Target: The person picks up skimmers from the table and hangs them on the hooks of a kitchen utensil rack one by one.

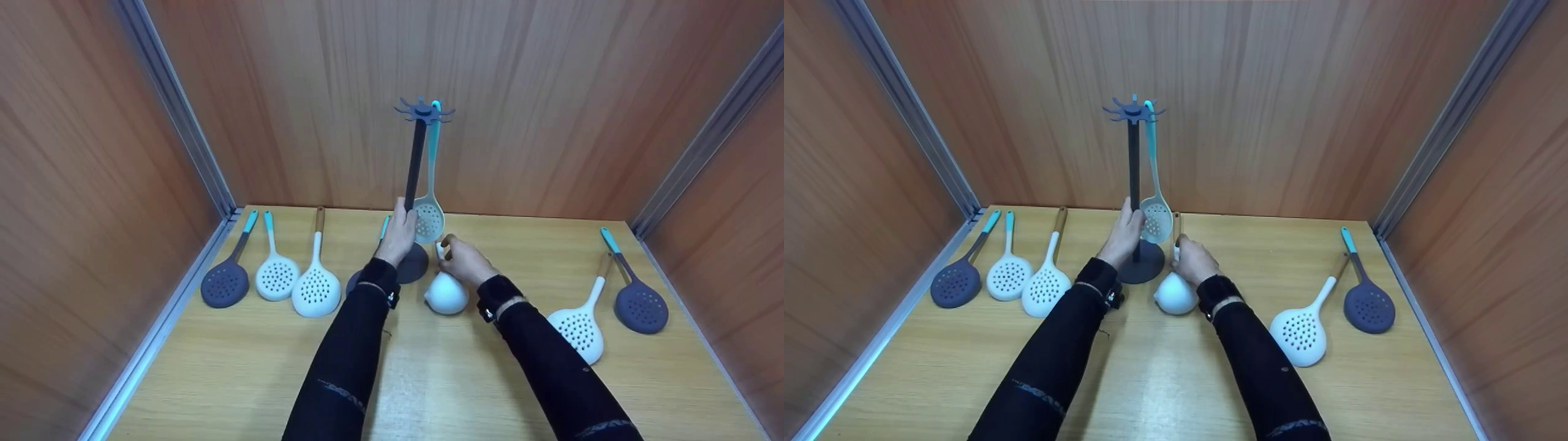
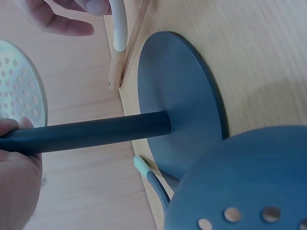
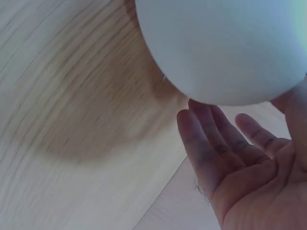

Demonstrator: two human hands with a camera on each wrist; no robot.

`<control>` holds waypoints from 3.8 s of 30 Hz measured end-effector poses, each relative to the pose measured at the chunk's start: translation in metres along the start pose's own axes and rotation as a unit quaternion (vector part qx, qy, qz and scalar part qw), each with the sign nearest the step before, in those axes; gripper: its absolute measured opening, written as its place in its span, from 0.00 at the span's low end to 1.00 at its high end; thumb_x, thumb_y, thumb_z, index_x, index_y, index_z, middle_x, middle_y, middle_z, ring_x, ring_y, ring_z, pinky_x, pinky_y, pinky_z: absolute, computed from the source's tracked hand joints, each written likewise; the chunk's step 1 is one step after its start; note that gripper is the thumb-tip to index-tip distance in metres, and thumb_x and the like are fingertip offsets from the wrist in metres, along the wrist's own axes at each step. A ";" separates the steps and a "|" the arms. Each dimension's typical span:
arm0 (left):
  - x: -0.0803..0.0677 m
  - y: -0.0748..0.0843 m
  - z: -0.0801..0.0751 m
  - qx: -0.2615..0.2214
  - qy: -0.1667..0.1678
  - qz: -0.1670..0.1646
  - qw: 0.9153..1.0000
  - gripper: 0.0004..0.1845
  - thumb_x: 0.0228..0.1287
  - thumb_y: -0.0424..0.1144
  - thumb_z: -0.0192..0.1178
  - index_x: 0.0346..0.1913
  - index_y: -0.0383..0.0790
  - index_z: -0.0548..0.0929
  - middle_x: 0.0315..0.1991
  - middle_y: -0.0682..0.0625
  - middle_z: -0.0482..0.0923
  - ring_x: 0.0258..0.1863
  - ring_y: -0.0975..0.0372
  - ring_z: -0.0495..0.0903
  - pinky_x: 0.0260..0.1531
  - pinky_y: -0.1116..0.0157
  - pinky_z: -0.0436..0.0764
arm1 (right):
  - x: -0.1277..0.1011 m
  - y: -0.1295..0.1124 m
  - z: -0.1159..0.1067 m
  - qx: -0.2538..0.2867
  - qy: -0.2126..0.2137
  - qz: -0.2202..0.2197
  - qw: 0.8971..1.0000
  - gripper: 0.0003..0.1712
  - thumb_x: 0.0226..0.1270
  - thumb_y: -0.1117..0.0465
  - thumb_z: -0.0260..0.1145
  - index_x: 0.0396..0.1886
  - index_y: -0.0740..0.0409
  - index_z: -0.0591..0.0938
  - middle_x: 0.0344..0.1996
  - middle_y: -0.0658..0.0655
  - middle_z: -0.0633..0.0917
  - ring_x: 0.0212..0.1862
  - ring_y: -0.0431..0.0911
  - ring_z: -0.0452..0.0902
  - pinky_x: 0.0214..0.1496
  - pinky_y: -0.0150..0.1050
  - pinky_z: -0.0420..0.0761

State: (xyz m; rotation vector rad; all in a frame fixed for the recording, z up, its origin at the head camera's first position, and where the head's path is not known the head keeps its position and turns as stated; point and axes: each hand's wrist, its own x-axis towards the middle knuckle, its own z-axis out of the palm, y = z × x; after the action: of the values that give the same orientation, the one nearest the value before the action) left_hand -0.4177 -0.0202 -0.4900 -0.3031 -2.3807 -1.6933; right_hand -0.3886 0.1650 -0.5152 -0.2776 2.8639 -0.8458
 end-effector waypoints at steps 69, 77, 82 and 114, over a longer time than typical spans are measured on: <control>-0.002 -0.001 0.000 -0.015 0.006 0.017 1.000 0.08 0.78 0.40 0.42 0.50 0.42 0.67 0.30 0.53 0.65 0.28 0.59 0.68 0.29 0.64 0.68 | -0.001 -0.003 -0.019 0.058 -0.012 0.051 0.997 0.28 0.72 0.62 0.66 0.66 0.73 0.74 0.50 0.67 0.85 0.50 0.54 0.82 0.53 0.44 0.84; -0.001 -0.002 0.000 -0.009 0.000 0.011 1.000 0.10 0.80 0.40 0.41 0.54 0.41 0.68 0.31 0.52 0.64 0.30 0.58 0.69 0.31 0.63 0.68 | -0.003 -0.004 -0.024 0.075 -0.006 0.048 0.996 0.26 0.73 0.61 0.67 0.64 0.72 0.76 0.48 0.66 0.86 0.45 0.51 0.83 0.42 0.36 0.84; -0.001 -0.003 0.000 -0.010 0.002 0.010 1.000 0.08 0.80 0.40 0.41 0.52 0.41 0.67 0.31 0.52 0.63 0.30 0.58 0.68 0.30 0.63 0.67 | -0.002 -0.003 -0.026 0.078 -0.007 0.055 0.995 0.26 0.72 0.61 0.67 0.65 0.71 0.75 0.48 0.66 0.85 0.45 0.51 0.83 0.43 0.36 0.84; 0.001 -0.003 0.003 -0.020 0.000 0.016 1.000 0.07 0.79 0.40 0.41 0.50 0.41 0.67 0.31 0.53 0.62 0.30 0.59 0.67 0.31 0.64 0.67 | -0.013 -0.002 -0.048 0.164 -0.012 0.039 0.986 0.20 0.67 0.67 0.67 0.57 0.71 0.77 0.40 0.58 0.82 0.30 0.40 0.77 0.32 0.33 0.83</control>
State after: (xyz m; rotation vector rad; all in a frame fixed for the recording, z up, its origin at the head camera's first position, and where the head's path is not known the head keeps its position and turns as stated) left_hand -0.4193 -0.0185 -0.4930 -0.3471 -2.3305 -1.7291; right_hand -0.3847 0.1917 -0.4731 -0.1349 2.6350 -1.2642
